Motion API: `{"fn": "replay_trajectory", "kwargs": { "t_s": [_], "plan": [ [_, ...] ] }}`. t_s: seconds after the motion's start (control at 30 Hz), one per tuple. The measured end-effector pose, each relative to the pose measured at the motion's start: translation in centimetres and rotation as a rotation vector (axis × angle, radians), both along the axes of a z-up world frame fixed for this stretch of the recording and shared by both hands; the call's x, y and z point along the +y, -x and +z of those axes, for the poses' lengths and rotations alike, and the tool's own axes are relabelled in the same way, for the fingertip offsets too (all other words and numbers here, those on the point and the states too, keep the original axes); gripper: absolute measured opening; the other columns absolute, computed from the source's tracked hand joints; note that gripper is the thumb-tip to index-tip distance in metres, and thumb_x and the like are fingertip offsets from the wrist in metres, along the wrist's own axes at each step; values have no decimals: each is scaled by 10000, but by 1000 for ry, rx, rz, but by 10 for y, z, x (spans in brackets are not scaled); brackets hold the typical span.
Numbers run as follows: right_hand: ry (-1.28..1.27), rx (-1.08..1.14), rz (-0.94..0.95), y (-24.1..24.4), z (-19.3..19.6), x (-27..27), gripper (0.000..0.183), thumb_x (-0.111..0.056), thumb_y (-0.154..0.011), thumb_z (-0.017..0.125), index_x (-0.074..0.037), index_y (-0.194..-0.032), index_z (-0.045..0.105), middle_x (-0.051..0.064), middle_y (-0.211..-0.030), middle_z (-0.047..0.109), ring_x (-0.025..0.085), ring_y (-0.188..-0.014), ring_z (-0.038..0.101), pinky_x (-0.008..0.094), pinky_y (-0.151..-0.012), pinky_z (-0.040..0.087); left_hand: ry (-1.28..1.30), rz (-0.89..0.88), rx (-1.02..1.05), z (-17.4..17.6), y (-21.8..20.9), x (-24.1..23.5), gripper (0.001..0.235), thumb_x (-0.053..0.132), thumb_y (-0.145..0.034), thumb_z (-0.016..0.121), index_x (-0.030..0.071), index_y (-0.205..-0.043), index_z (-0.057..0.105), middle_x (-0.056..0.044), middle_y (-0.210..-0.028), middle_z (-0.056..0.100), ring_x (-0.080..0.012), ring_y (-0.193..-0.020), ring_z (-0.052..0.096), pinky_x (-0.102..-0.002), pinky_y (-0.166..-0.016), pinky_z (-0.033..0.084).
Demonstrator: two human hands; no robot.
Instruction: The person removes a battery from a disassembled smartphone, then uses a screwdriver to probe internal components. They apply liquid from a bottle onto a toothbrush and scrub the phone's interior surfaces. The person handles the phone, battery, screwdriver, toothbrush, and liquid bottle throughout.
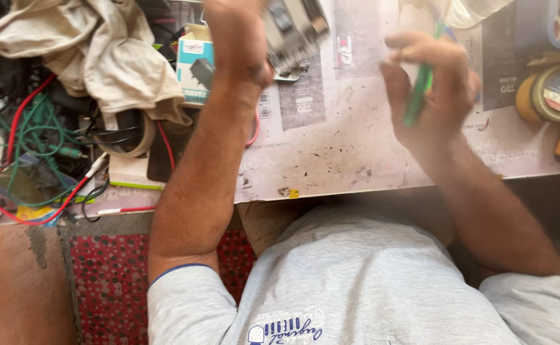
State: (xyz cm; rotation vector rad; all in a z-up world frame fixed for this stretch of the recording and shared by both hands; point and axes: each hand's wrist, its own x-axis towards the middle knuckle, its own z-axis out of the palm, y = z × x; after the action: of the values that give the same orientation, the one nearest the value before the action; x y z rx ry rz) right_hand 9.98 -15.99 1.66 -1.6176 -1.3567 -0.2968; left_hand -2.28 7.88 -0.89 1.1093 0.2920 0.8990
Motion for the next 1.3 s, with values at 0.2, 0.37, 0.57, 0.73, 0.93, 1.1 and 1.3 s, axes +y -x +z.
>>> {"fn": "replay_trajectory", "kwargs": {
  "t_s": [0.2, 0.37, 0.57, 0.73, 0.93, 1.1, 1.3],
  "plan": [
    [96, -91, 15, 1, 2, -54, 273, -47, -1110, 728, -64, -1164, 462, 180, -1128, 753, 233, -881, 718, 357, -776, 570, 328, -593, -125, 14, -12, -69, 575, 472, -1056, 551, -45, -1305, 583, -227, -1082, 706, -293, -901, 767, -409, -740, 677],
    [73, -19, -19, -12, -7, -61, 247, -10, -1118, 699, -77, -1182, 471, 166, -1119, 753, 255, -925, 734, 335, -793, 579, 318, -690, 2, 1, -17, -92, 918, 747, -937, 434, -32, -1417, 513, -229, -1238, 665, -296, -1169, 721, -469, -920, 702],
    [101, 101, 28, -17, -7, -61, 215, 14, -1119, 640, -64, -1210, 462, 161, -1132, 744, 219, -919, 729, 304, -818, 590, 405, -700, 28, -12, -17, -91, 935, 750, -960, 449, -49, -1440, 523, -253, -1199, 657, -305, -1117, 718, -469, -888, 686],
    [108, 169, 46, -20, -9, -61, 177, -28, -1149, 635, -72, -1204, 472, 153, -1105, 750, 200, -897, 724, 289, -816, 597, 438, -708, 60, -13, -19, -91, 954, 760, -966, 417, -68, -1426, 535, -252, -1204, 659, -301, -1082, 721, -456, -869, 687],
    [136, 107, 118, -26, -12, -64, 323, -182, -1127, 772, -73, -1228, 485, 165, -1128, 747, 216, -903, 726, 294, -801, 584, 427, -681, 121, -12, -19, -93, 923, 735, -958, 417, -59, -1417, 519, -254, -1219, 664, -317, -1159, 732, -486, -924, 706],
    [39, 2, 253, -28, -21, -51, 445, -284, -911, 860, -47, -1119, 546, 192, -1040, 768, 136, -759, 660, 353, -726, 578, 457, -656, 224, -10, -18, -92, 878, 732, -1002, 386, -46, -1382, 532, -255, -1143, 702, -318, -965, 769, -440, -745, 697],
    [161, -71, 293, -17, -20, -49, 353, -146, -919, 895, -101, -1074, 581, 109, -1024, 765, 255, -894, 725, 395, -772, 558, 483, -659, 224, -10, -18, -93, 765, 633, -1062, 396, -32, -1415, 533, -252, -1187, 700, -311, -997, 774, -428, -822, 712]
  ]
}}
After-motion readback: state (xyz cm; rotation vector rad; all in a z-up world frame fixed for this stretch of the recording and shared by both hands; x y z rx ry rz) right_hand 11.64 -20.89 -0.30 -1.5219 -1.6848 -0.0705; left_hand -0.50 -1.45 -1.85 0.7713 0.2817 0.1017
